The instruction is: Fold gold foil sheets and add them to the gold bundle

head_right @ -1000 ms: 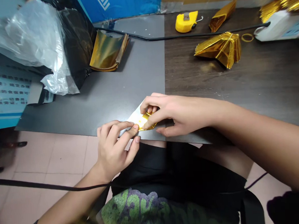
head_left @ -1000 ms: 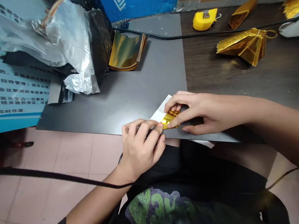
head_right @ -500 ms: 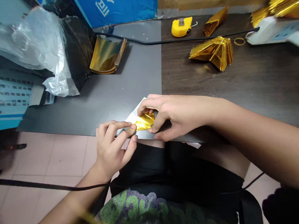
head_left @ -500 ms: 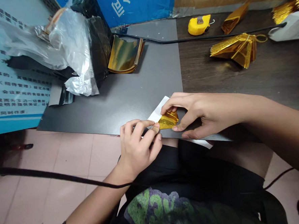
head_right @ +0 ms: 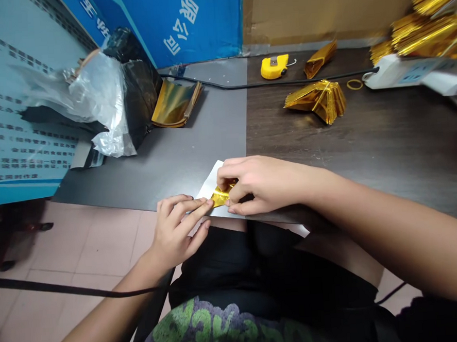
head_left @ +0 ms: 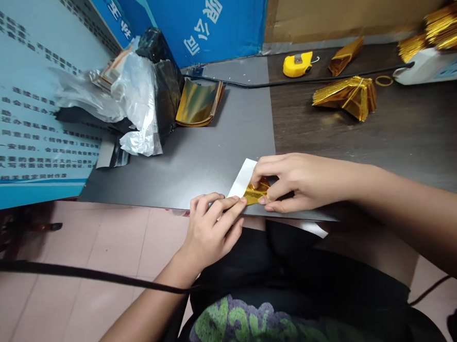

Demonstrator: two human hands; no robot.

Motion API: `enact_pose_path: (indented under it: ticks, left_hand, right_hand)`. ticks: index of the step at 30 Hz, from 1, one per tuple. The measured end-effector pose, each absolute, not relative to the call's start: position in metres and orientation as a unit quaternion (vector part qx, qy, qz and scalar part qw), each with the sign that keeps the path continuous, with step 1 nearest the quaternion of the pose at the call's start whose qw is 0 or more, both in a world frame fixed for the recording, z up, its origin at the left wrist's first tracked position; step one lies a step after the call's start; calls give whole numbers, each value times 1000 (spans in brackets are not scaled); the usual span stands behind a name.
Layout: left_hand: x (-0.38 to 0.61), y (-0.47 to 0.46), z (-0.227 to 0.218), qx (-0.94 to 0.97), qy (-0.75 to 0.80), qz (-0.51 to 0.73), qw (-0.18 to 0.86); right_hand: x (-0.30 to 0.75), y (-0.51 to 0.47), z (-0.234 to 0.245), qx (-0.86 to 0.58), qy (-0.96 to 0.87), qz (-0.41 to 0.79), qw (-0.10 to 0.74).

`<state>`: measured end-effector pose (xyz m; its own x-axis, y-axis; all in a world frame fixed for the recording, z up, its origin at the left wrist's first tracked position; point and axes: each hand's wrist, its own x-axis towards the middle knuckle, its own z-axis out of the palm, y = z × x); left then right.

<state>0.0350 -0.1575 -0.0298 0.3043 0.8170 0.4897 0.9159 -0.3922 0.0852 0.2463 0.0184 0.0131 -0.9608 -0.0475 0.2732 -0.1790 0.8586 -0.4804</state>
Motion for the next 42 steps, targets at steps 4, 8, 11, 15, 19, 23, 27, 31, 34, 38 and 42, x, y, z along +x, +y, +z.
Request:
enact_pose_path:
  ticks: [4, 8, 11, 15, 19, 23, 27, 31, 34, 38, 42]
  left_hand:
    - [33, -154, -25, -808, -532, -233, 96]
    - [34, -148, -22, -809, -529, -251, 62]
    - [34, -148, -23, -813, -512, -273, 48]
    - [31, -149, -21, -827, -493, -268, 26]
    - [27, -141, -12, -816, -517, -258, -14]
    - [23, -131, 0, -802, -550, -222, -70]
    - [22, -125, 10, -782, -576, -179, -157]
    - [26, -122, 16, -749, -615, -147, -197]
    - [32, -121, 18, -733, -636, -132, -202]
    - [36, -120, 19, -723, -648, -129, -201]
    - [38, -118, 19, -707, -660, -135, -215]
  right_hand:
    - [247, 25, 8, 60, -948, 276, 145]
    - [240, 21, 1, 27, -940, 292, 176]
    - [234, 15, -3, 22, -937, 296, 186]
    - [231, 12, -5, 44, -931, 317, 177]
    - [231, 12, -5, 26, -926, 331, 179]
    - [229, 11, -5, 12, -926, 333, 176]
    - [227, 9, -3, 4, -923, 343, 174]
    - [226, 8, -1, -3, -920, 355, 167]
    - [226, 8, -1, 3, -917, 361, 169]
    - [227, 7, -1, 4, -917, 362, 169]
    - [226, 6, -1, -3, -914, 368, 173]
